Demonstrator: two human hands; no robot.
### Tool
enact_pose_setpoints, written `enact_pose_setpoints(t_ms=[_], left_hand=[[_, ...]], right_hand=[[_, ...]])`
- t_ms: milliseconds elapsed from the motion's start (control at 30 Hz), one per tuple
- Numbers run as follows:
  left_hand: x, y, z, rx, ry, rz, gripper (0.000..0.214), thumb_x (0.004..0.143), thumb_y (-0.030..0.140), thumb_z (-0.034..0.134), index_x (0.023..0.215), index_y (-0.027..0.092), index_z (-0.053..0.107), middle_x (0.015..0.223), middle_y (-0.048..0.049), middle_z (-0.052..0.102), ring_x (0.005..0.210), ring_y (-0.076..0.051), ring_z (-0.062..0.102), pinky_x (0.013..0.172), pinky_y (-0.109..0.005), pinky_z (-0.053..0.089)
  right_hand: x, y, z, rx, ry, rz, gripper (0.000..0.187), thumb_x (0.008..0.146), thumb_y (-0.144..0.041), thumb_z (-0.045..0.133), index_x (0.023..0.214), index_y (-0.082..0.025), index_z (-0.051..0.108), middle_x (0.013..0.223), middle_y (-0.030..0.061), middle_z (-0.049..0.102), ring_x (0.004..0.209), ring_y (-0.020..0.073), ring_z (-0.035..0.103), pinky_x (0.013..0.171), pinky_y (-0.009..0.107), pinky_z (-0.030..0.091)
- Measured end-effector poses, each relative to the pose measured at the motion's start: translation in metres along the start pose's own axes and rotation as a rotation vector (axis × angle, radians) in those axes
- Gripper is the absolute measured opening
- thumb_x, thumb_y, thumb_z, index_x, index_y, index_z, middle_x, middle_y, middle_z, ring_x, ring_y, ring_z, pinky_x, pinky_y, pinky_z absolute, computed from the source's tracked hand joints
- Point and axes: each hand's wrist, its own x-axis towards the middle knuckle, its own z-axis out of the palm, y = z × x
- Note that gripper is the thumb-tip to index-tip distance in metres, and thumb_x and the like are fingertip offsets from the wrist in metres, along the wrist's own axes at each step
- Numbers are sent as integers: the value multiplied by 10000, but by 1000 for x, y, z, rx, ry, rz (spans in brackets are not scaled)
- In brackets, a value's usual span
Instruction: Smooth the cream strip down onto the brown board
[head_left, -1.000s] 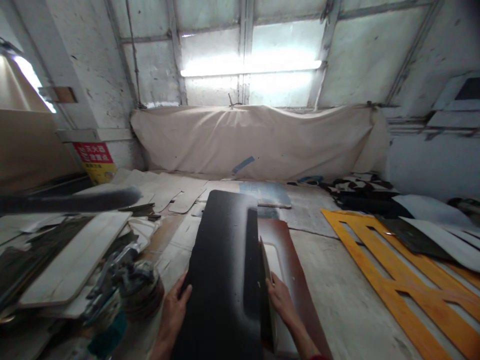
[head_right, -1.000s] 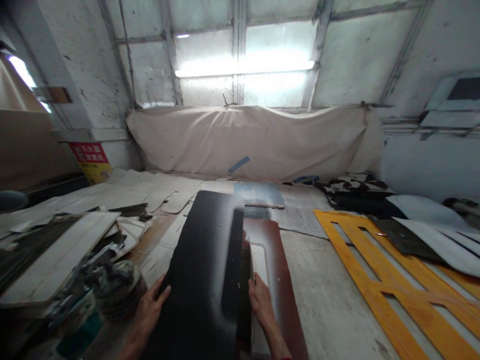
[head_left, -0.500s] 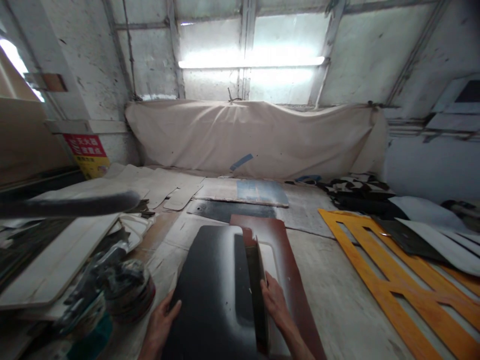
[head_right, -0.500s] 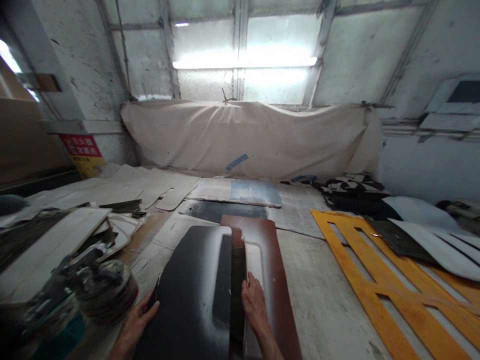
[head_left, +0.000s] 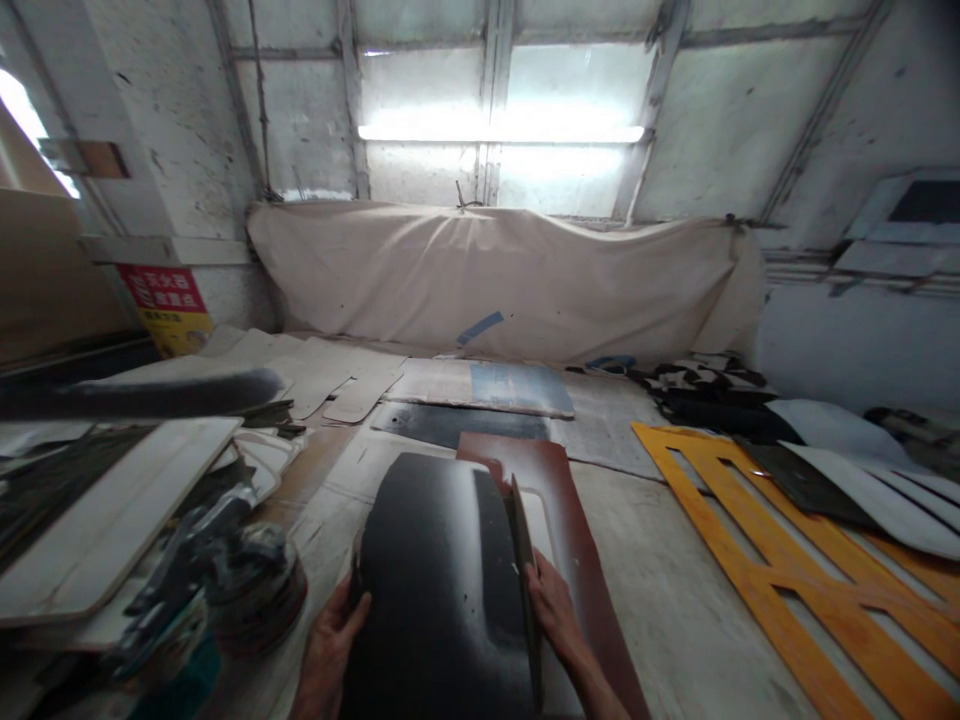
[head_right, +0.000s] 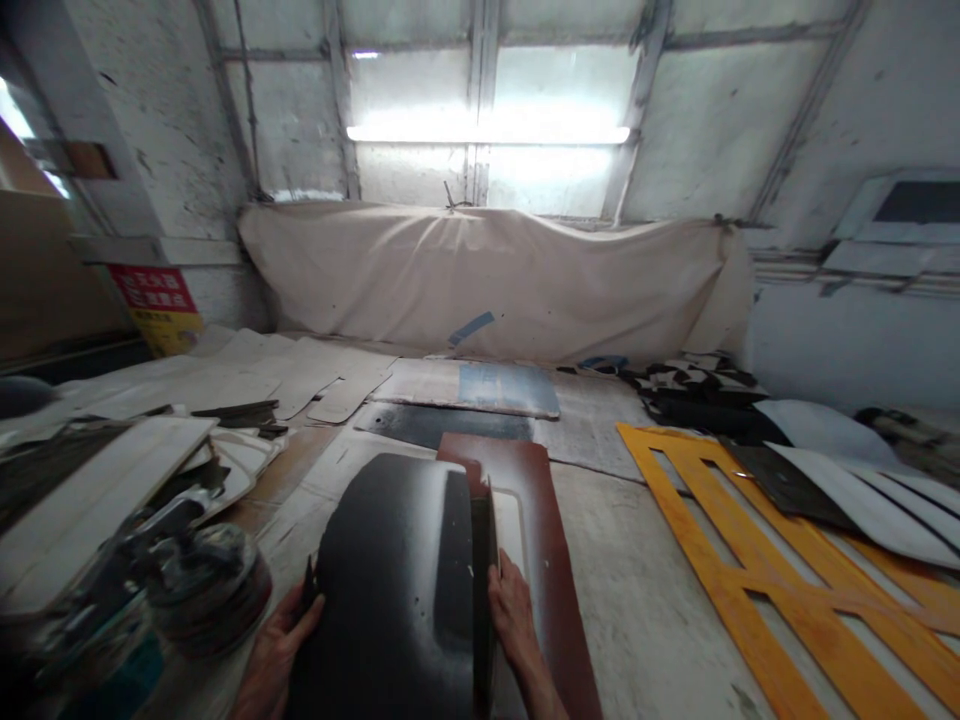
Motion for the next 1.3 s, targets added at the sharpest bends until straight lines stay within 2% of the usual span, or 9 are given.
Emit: enact_pose_setpoints(t_ms=[200,300,400,600,700,833,1000,1133,1300], left_hand=[[21,-35,7,246,-153,84,600,550,535,692,1045,199,642,1200,-72,627,1175,-276,522,1069,-457,349],[25,-41,8,306,-124,109,600,514,529,691,997,174,665,1164,-96,645,1178,-303,515,1080,-478,326],[23,-40,7,342,-92,128,553,540,485,674,993,169,666,1159,-91,648,1199,-306,493,1108,-485,269],[9,-45,13,513,-65,219,614,671,488,522,1136,92,584,1230,-149,593,1219,-292,476,1109,-468,275],[6,-49,15,539,-54,222,654,677,502,493,1156,62,561,1234,-173,586,1207,-292,490,1097,-465,303],[10,-48,11,520,-66,197,581,625,494,544,1066,125,626,1177,-132,636,1194,-295,504,1093,-462,312],[13,-47,-2,463,-110,148,570,566,527,605,992,153,651,1135,-121,661,1164,-307,528,1067,-467,349],[7,-48,-11,478,-150,100,599,588,530,601,1042,141,628,1177,-122,638,1182,-282,517,1068,-423,355],[-2,-62,-20,512,-99,146,640,650,534,537,1130,112,576,1243,-145,590,1203,-268,500,1084,-425,330]], right_hand=[[-1,3,1,34,-4,45,574,818,-516,247,1110,-116,536,1082,155,628,1032,246,570,930,352,422],[-3,1,-1,67,-4,30,568,813,-522,276,1140,-131,528,1125,142,622,1069,243,556,949,345,416],[-4,-5,-3,35,-15,24,498,844,-473,258,1107,-174,558,1033,100,658,971,222,598,870,318,462],[-3,-20,11,-163,33,224,580,844,-431,269,1219,-51,495,1071,197,611,1020,290,578,931,418,425],[-4,-21,18,-169,25,244,627,846,-539,285,1226,-90,503,1052,191,613,1006,307,585,931,455,424],[-12,-15,18,-138,-51,174,563,876,-485,291,1246,-114,496,1269,144,536,1212,246,466,1038,395,353],[-31,-22,12,-248,-183,128,660,832,-447,438,1346,-41,357,1438,165,337,1348,282,256,1122,455,181],[-42,-36,10,-332,-249,29,800,721,-367,580,1398,-88,258,1485,115,249,1335,303,245,1067,479,282],[-43,-42,16,-400,-223,93,639,792,-294,426,1379,-75,303,1457,127,307,1306,298,284,999,483,357]])
